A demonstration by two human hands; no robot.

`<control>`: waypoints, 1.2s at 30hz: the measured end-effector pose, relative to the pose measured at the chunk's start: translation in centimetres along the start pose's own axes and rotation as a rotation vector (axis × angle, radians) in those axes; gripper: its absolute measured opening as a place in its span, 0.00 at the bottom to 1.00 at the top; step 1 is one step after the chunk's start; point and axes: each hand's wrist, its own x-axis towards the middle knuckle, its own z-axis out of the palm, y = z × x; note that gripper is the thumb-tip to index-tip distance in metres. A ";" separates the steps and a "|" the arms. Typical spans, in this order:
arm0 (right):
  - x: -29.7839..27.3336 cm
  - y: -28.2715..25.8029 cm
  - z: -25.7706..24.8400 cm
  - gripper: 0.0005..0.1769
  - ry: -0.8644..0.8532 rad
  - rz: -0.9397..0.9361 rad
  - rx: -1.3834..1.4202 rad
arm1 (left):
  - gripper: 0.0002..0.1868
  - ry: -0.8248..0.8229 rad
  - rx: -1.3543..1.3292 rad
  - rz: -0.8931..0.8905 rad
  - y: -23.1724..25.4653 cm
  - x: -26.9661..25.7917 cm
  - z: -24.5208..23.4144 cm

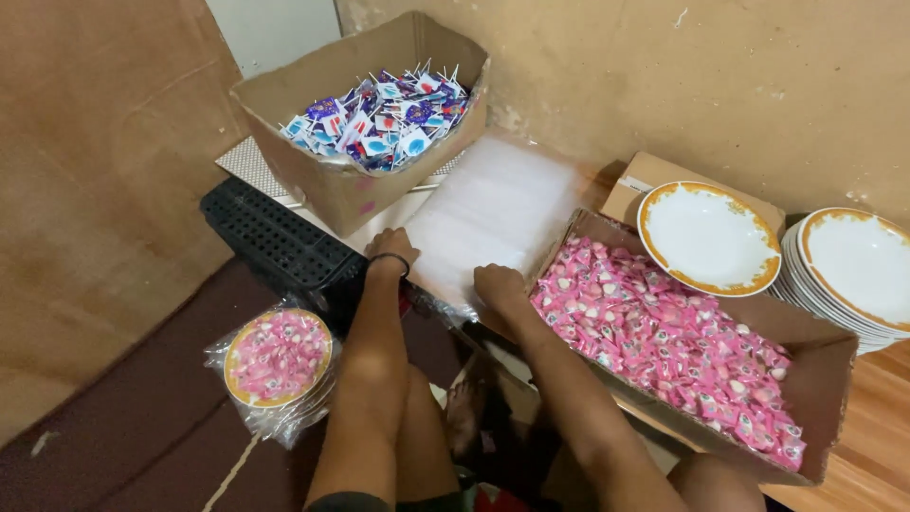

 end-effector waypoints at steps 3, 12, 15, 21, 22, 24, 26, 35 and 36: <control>-8.6 -3.3 -11.8 0.08 -0.082 0.049 0.193 | 0.21 0.017 -0.016 -0.014 0.8 0.1 -0.2; -7.4 -1.1 -13.2 0.15 -0.005 0.053 0.539 | 0.25 0.072 -0.099 -0.033 3.4 -4.6 -4.1; -4.6 0.6 -10.3 0.13 -0.039 0.025 0.589 | 0.26 -0.032 -0.144 -0.064 4.0 -5.8 -4.6; -7.0 0.1 -12.1 0.07 0.127 0.033 0.688 | 0.25 -0.010 -0.210 -0.127 2.7 -2.5 -2.9; -7.2 -0.1 -12.5 0.07 0.130 0.034 0.688 | 0.25 -0.009 -0.210 -0.124 2.7 -2.4 -2.9; -7.8 -0.5 -12.9 0.09 0.167 0.062 0.738 | 0.23 0.027 -0.269 -0.152 2.9 -2.4 -3.0; -7.6 -0.3 -12.5 0.08 0.217 0.032 0.741 | 0.25 0.039 -0.294 -0.169 2.5 -1.2 -2.1; -7.8 1.6 -12.2 0.08 0.307 -0.038 0.729 | 0.27 0.099 -0.415 0.104 5.7 -8.3 -7.1; -7.8 1.8 -12.2 0.08 0.295 -0.030 0.732 | 0.31 0.058 -0.476 0.211 6.1 -9.4 -7.9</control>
